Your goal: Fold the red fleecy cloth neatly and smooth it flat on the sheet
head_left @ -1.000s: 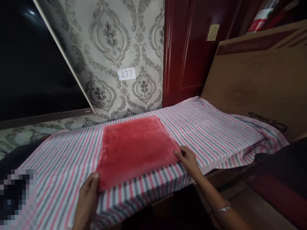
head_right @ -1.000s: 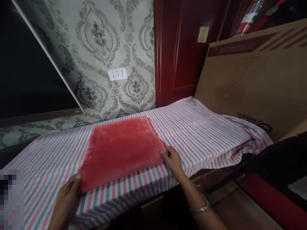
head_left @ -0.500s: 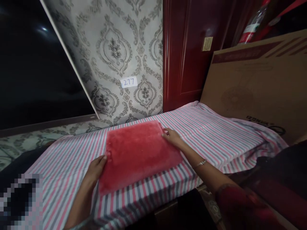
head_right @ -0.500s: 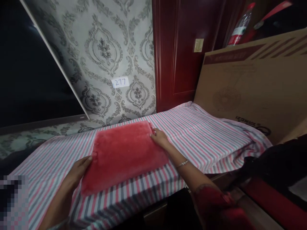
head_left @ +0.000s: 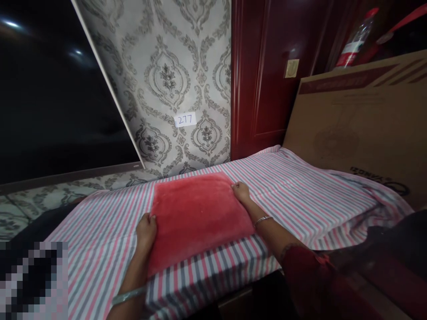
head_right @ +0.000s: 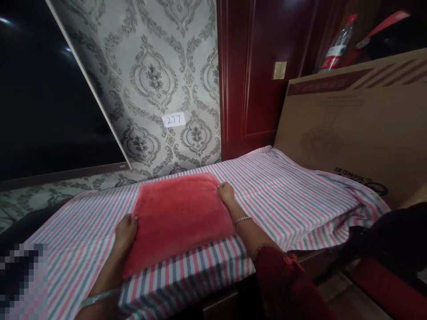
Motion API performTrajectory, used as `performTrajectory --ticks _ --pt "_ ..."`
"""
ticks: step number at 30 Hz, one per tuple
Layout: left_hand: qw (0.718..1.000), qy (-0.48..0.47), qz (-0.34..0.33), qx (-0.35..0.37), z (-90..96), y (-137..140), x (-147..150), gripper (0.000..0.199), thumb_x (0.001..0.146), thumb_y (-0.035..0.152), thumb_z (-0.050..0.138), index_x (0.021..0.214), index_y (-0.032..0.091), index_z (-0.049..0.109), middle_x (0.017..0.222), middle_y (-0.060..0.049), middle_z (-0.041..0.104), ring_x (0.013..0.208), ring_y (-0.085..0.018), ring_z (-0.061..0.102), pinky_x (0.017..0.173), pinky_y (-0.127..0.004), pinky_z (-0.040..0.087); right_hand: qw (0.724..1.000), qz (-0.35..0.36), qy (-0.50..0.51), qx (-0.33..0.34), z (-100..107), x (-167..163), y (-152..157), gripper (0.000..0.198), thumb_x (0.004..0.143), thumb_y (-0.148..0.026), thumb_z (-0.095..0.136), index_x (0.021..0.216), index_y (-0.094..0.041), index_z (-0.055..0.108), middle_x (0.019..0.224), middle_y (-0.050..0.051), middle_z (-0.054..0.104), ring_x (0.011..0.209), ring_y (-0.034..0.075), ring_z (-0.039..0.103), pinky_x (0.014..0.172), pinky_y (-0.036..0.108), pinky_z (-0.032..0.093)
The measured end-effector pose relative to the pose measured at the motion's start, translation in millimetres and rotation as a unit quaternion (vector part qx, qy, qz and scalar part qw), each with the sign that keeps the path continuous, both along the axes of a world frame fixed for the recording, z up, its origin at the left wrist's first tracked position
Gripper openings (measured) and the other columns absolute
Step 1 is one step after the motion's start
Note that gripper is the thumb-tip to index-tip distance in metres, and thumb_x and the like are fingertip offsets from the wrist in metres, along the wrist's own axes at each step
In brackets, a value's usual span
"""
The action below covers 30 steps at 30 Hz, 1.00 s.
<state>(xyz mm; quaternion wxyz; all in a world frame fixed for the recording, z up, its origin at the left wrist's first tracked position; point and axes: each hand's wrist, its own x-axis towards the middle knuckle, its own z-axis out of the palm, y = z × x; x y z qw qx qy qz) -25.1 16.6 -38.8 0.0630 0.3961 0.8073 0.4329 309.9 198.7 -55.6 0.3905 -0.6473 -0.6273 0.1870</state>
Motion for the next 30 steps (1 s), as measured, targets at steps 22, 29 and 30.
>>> performTrajectory --ticks 22,29,30 --pt "0.934 -0.355 -0.013 0.049 47.8 120 -32 0.026 0.073 0.011 0.061 0.098 0.015 0.068 0.068 -0.005 0.071 0.065 -0.022 0.070 0.064 -0.033 0.058 0.984 0.117 0.110 -0.084 44 -34 70 0.036 0.087 -0.026 0.056 0.118 -0.015 0.071 0.099 0.008 0.077 0.081 0.019 0.070 0.071 0.025 0.052" --pt "0.979 -0.200 0.018 0.023 21.6 141 -29 0.010 0.066 0.011 0.061 0.069 0.017 0.068 0.080 -0.012 0.074 0.102 -0.032 0.068 0.087 -0.037 0.051 0.983 0.115 0.108 -0.097 16 -47 98 0.017 0.088 -0.024 0.063 0.095 -0.014 0.075 0.090 0.008 0.076 0.080 0.020 0.070 0.070 0.028 0.054" --pt "0.984 -0.175 0.023 0.022 16.1 142 -28 0.012 0.065 0.010 0.060 0.070 0.017 0.068 0.082 -0.012 0.074 0.107 -0.032 0.067 0.090 -0.037 0.049 0.985 0.103 0.105 -0.085 9 -45 99 0.019 0.091 -0.027 0.063 0.102 -0.014 0.073 0.100 0.009 0.074 0.087 0.021 0.069 0.075 0.031 0.055"
